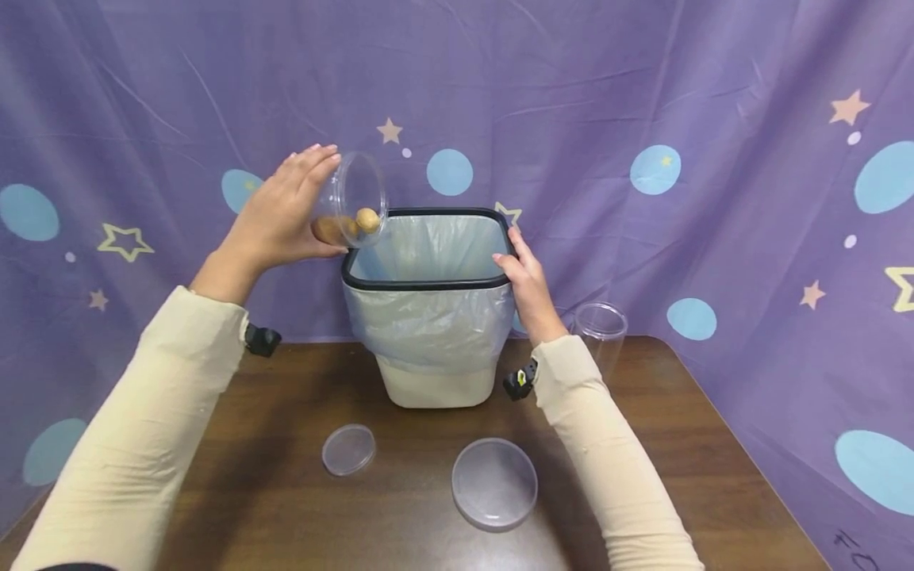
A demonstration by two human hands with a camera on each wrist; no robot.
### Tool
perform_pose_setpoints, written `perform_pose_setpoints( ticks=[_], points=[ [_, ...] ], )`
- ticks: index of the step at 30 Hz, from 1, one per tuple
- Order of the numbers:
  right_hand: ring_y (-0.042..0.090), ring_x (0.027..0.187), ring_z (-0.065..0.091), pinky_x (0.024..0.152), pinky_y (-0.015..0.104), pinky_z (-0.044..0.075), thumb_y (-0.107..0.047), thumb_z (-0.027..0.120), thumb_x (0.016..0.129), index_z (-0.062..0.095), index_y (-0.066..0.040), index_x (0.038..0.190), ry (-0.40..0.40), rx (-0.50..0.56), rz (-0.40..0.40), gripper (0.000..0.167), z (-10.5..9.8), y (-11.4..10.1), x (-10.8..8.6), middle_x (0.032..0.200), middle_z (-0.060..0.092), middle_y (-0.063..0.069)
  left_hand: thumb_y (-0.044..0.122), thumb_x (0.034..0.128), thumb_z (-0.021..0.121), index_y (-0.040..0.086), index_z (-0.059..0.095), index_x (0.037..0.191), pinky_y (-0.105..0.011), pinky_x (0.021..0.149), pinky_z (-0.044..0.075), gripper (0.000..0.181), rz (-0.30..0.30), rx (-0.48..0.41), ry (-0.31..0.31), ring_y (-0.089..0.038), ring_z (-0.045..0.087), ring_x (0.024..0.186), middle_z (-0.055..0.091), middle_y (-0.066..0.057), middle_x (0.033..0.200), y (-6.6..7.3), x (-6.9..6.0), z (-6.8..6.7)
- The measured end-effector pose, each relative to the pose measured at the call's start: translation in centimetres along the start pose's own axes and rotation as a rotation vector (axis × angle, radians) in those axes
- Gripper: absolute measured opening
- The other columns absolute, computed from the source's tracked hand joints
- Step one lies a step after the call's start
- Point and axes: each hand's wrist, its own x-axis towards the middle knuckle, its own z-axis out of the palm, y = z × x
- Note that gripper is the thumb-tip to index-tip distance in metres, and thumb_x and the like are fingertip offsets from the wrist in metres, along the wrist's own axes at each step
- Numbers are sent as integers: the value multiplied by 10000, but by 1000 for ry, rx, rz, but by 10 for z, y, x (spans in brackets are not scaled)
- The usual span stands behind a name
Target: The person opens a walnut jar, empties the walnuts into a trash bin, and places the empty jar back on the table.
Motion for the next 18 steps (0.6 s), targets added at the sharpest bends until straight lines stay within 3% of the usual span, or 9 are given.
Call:
perform_pose_setpoints(
  ticks=[8, 18],
  points=[
    [234, 1380, 246, 1066, 195, 285, -52, 462, 856, 236, 19, 1470, 2, 19, 5, 658, 1, -1, 1, 1534, 239, 159, 266, 483, 931, -32, 341, 1391, -439, 1137, 215, 1122, 89, 24, 10, -365, 310, 1351, 361, -215, 1447, 3, 2, 0],
    [221, 1382, 246, 1093, 223, 257, -58, 460, 856, 241, 13, 1470, 6, 15, 13, 656, 0, -1, 1, 1537, 233, 157, 248, 504, 909, -40, 356, 1386, -449, 1122, 250, 1080, 163, 116, -1, -382, 340, 1330, 385, -227, 1434, 5, 7, -2]
  ],
)
